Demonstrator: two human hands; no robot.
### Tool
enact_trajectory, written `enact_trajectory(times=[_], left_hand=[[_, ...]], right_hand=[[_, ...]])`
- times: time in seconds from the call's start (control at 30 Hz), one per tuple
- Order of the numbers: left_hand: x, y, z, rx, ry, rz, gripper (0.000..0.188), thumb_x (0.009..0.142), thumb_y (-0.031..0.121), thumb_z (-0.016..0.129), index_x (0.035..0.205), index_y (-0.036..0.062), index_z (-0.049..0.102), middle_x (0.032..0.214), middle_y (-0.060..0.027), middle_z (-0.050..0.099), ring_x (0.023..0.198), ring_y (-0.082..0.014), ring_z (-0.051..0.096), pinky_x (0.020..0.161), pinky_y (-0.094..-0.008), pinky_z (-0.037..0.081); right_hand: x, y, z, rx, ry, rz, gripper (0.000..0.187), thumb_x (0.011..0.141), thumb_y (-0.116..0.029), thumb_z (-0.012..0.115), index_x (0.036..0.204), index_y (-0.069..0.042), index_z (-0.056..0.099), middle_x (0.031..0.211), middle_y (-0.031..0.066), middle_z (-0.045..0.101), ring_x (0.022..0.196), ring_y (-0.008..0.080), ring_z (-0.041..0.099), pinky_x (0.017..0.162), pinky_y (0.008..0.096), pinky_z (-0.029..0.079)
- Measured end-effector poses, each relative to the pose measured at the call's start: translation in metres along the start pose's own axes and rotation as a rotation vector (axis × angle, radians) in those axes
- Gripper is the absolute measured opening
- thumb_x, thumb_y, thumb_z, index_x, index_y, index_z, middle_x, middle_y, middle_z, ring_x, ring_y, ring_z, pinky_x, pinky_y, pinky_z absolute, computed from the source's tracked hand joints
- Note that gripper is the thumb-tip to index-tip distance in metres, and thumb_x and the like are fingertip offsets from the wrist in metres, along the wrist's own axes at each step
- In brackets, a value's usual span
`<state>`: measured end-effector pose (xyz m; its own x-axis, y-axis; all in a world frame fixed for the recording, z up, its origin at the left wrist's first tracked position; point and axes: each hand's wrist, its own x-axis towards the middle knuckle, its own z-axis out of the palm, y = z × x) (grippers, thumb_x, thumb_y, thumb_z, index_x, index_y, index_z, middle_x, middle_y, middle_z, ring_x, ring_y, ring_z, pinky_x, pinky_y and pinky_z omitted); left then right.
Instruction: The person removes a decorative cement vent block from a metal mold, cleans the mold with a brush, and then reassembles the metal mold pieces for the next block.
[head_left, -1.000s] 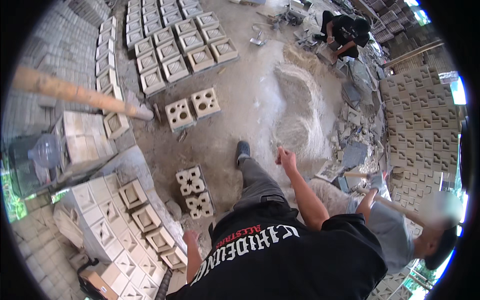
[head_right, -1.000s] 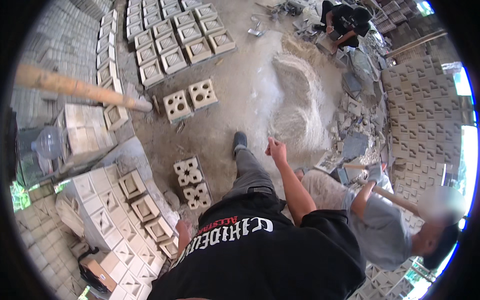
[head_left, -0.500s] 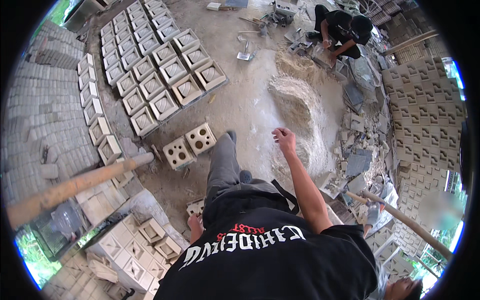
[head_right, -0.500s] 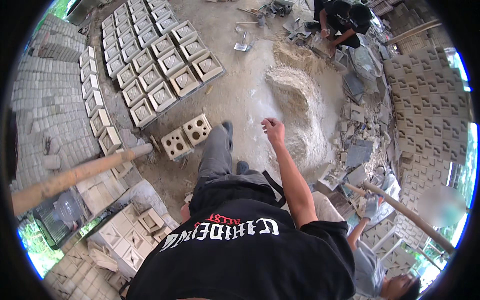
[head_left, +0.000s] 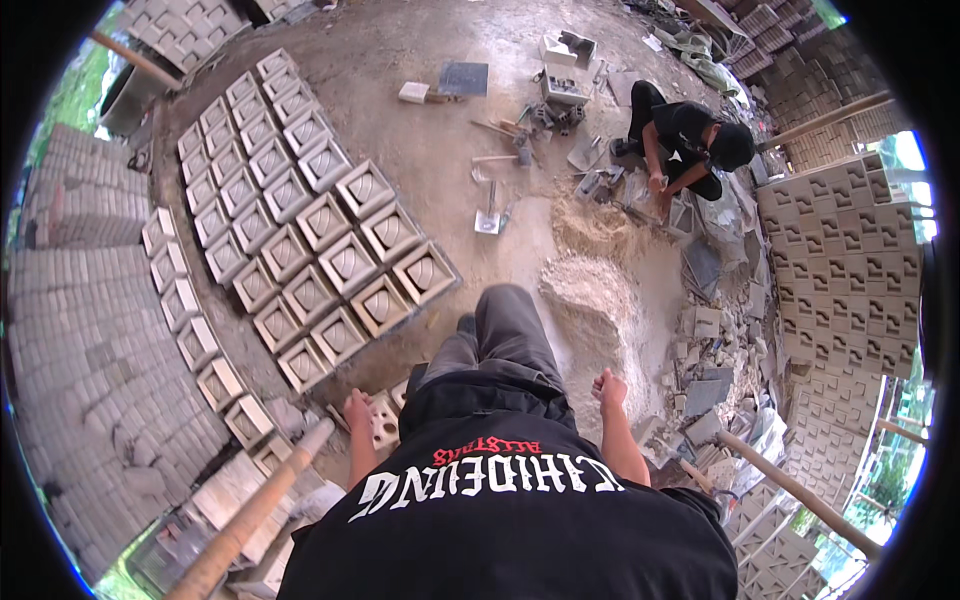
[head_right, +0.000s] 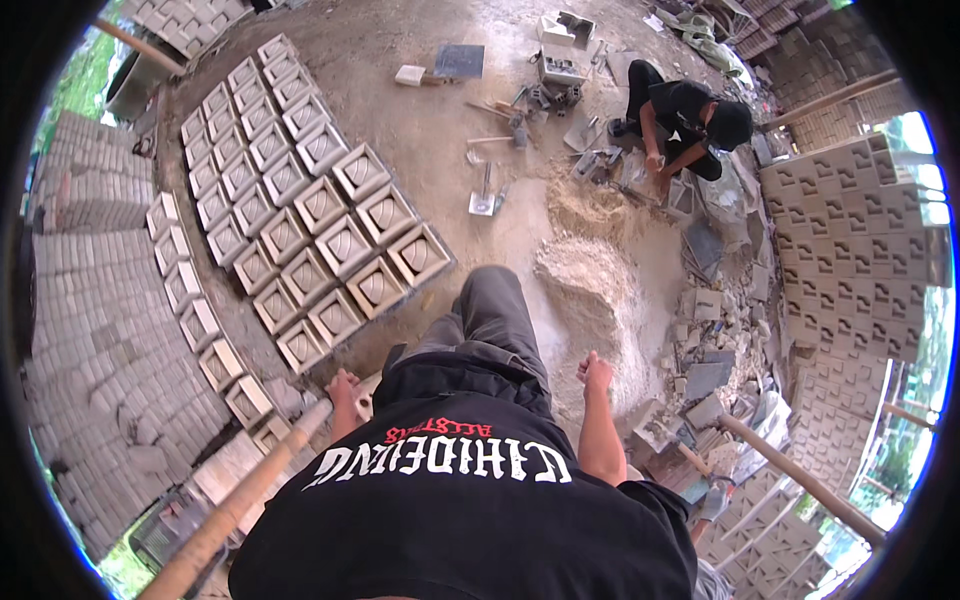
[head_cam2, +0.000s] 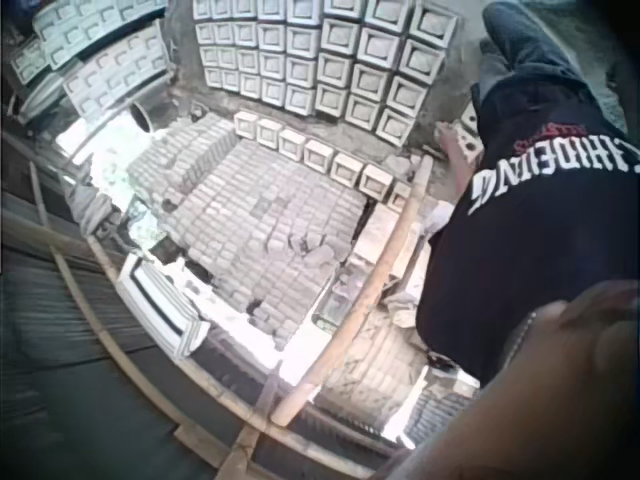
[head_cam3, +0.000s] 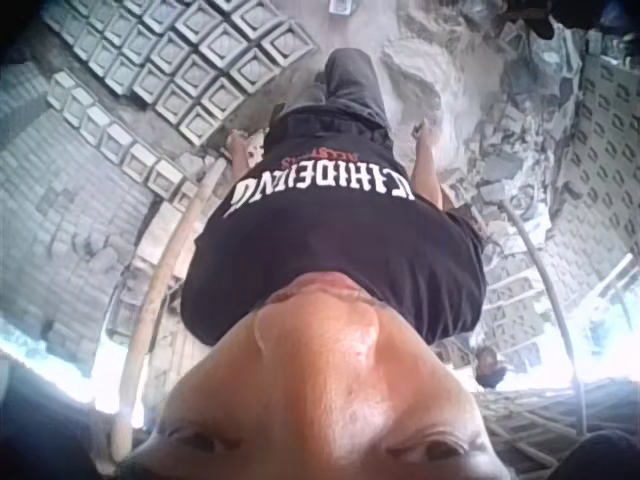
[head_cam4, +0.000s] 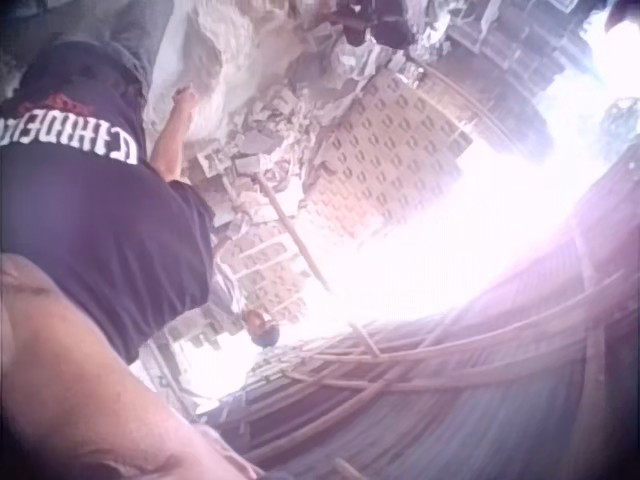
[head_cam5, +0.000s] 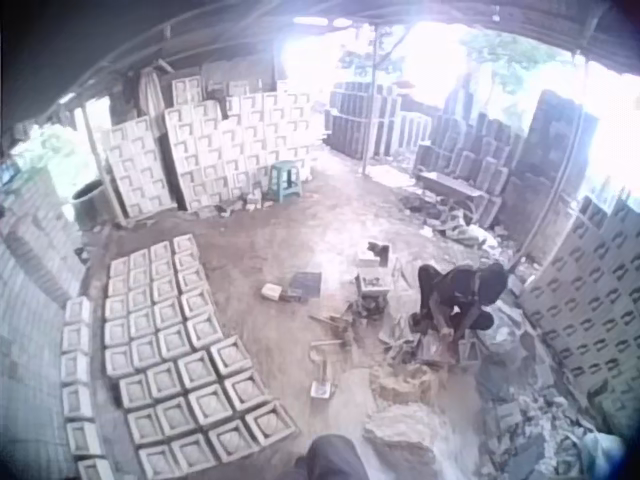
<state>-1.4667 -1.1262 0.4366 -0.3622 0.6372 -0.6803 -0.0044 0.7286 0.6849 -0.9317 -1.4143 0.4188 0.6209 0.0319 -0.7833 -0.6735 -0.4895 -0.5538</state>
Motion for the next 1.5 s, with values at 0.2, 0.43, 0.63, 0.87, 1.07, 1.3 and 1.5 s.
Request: enact_trajectory(times=[0.2,0.43,0.63,0.87,1.07,1.3,1.5], left_hand=[[0.075,0.2,0.127,0.159,-0.043,0.273,0.043,0.1,0.044,0.052,0.078,0.0075,0.058,0.069,-0.0009,0.057,0.058,-0.0112,0.053,0.054,-0.0257,0.045],[0.167,0.353,0.303,0.094,-0.179,0.288,0.019,0.095,0.024,0.06,0.103,0.0079,0.054,0.082,-0.0036,0.06,0.07,-0.0129,0.061,0.061,-0.028,0.051],[0.205,0.464,0.471,0.42,-0.242,0.3,0.03,0.092,0.029,0.067,0.09,0.0001,0.064,0.066,-0.0039,0.061,0.051,-0.01,0.055,0.046,-0.0266,0.044],[0.211,0.609,0.684,0.82,-0.54,0.637,0.05,0.099,0.045,0.049,0.071,0.0051,0.062,0.057,-0.0082,0.058,0.054,-0.0212,0.059,0.056,-0.0366,0.046],[0.246,0.693,0.805,0.705,-0.71,0.738,0.037,0.098,0.037,0.052,0.083,0.0051,0.063,0.066,-0.0062,0.062,0.058,-0.018,0.06,0.057,-0.0348,0.048],[0.229,0.784,0.917,0.759,-1.098,0.607,0.02,0.093,0.023,0.063,0.09,0.0037,0.064,0.072,-0.0009,0.066,0.057,-0.0072,0.058,0.051,-0.0252,0.047],[0.208,0.82,1.011,0.988,-1.181,0.651,0.047,0.101,0.042,0.049,0.077,0.004,0.064,0.056,-0.0067,0.061,0.05,-0.0127,0.058,0.051,-0.0314,0.047]], right_hand=[[0.029,-0.047,0.089,-0.085,-0.002,0.062,0.024,0.091,-0.02,0.061,0.082,0.001,0.067,0.069,0.0106,0.065,0.055,0.0183,0.062,0.046,0.0309,0.051],[0.109,-0.178,0.261,-0.744,-0.37,-0.538,0.019,0.084,-0.012,0.059,0.072,-0.001,0.068,0.066,0.0097,0.065,0.057,0.0165,0.061,0.044,0.0301,0.046],[0.169,-0.412,0.458,-0.244,-0.239,-0.207,0.048,0.094,-0.04,0.056,0.073,0.001,0.067,0.066,0.0103,0.064,0.061,0.017,0.063,0.054,0.0313,0.05],[0.15,-0.645,0.662,-0.192,-0.463,-0.517,0.024,0.094,-0.019,0.059,0.104,0.002,0.065,0.079,0.0083,0.07,0.07,0.0143,0.066,0.062,0.0272,0.052],[0.117,-0.741,0.751,-0.324,-0.469,-0.479,0.036,0.094,-0.035,0.063,0.084,0.0,0.068,0.064,0.0065,0.066,0.056,0.0114,0.062,0.056,0.0288,0.049],[0.138,-0.807,0.771,-0.306,-0.18,-0.669,0.04,0.093,-0.039,0.063,0.08,-0.001,0.067,0.059,0.0072,0.063,0.054,0.0138,0.06,0.056,0.0321,0.048],[0.141,-0.911,0.781,0.084,-0.19,-0.471,0.036,0.096,-0.032,0.059,0.08,-0.002,0.067,0.062,0.0068,0.064,0.06,0.0112,0.062,0.055,0.0292,0.048]])
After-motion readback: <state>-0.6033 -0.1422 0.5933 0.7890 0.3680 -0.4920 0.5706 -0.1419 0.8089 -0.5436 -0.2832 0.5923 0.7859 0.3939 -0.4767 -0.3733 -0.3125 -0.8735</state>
